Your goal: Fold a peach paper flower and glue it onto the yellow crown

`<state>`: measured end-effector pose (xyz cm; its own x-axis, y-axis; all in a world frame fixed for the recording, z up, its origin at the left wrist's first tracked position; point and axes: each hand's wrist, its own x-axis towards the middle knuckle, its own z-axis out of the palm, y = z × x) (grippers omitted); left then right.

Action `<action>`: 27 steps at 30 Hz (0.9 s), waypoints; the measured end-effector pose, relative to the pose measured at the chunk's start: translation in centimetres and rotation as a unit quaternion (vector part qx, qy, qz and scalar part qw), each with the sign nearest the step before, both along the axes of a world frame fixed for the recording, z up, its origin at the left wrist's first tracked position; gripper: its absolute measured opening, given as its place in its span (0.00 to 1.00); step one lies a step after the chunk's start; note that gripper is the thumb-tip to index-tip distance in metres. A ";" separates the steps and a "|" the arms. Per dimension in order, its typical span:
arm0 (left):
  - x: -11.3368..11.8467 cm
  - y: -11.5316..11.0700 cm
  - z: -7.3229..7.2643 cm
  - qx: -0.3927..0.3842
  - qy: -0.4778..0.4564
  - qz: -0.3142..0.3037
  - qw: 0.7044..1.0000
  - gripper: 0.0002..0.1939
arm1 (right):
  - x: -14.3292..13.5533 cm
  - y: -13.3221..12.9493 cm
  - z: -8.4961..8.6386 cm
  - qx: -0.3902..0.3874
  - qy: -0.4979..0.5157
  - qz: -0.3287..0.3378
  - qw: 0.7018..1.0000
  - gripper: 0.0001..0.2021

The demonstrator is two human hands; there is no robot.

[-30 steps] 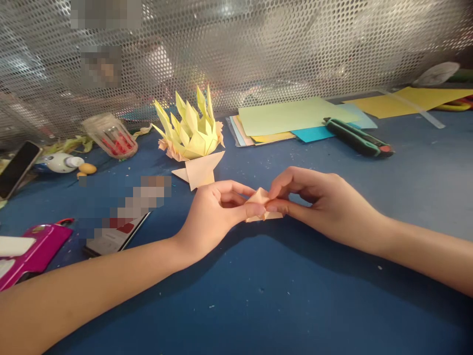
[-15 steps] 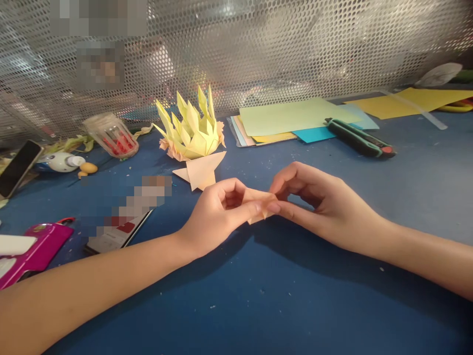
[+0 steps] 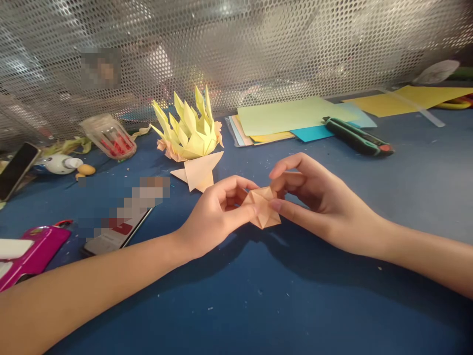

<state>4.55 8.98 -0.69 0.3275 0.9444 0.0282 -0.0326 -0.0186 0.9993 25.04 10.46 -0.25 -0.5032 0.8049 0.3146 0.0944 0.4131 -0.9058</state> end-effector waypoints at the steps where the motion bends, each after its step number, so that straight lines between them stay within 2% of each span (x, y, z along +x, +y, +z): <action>1: 0.0 0.0 0.0 -0.003 0.000 -0.009 1.000 0.07 | 0.0 0.0 0.0 0.006 0.000 -0.001 1.000 0.10; 5: -0.2 0.0 0.1 -0.020 -0.018 -0.035 0.999 0.07 | 0.2 0.2 -0.2 0.062 -0.011 -0.014 0.998 0.07; 9: -0.1 0.0 -0.1 -0.031 -0.037 0.004 0.999 0.10 | 0.3 0.5 -0.3 0.154 -0.036 -0.031 0.987 0.07; 11: 0.0 0.0 -0.1 -0.036 -0.045 0.019 0.998 0.11 | 0.3 0.6 -0.4 0.134 -0.035 -0.013 0.990 0.09; 14: 0.1 -0.1 0.0 -0.038 -0.042 0.015 0.998 0.11 | 0.3 0.7 -0.4 0.060 -0.022 0.010 0.998 0.09; 18: 0.1 -0.2 0.0 -0.009 -0.009 0.015 1.000 0.12 | 0.3 0.7 -0.3 0.012 -0.015 0.006 1.000 0.12; 21: 0.2 -0.1 0.1 0.006 0.005 0.017 1.000 0.12 | 0.4 0.7 -0.2 0.005 -0.014 -0.004 1.000 0.11; 25: 0.1 -0.1 0.2 0.008 0.028 0.001 1.000 0.06 | 0.5 0.8 -0.3 0.025 -0.016 -0.035 0.999 0.11; 27: 0.0 -0.2 0.1 0.002 0.034 -0.007 0.999 0.08 | 0.6 0.9 -0.4 0.047 -0.019 -0.050 0.997 0.09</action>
<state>4.57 8.81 -0.61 0.3419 0.9397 0.0092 0.0354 -0.0226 0.9991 25.67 11.32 -0.62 -0.4351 0.8194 0.3732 0.1721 0.4825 -0.8588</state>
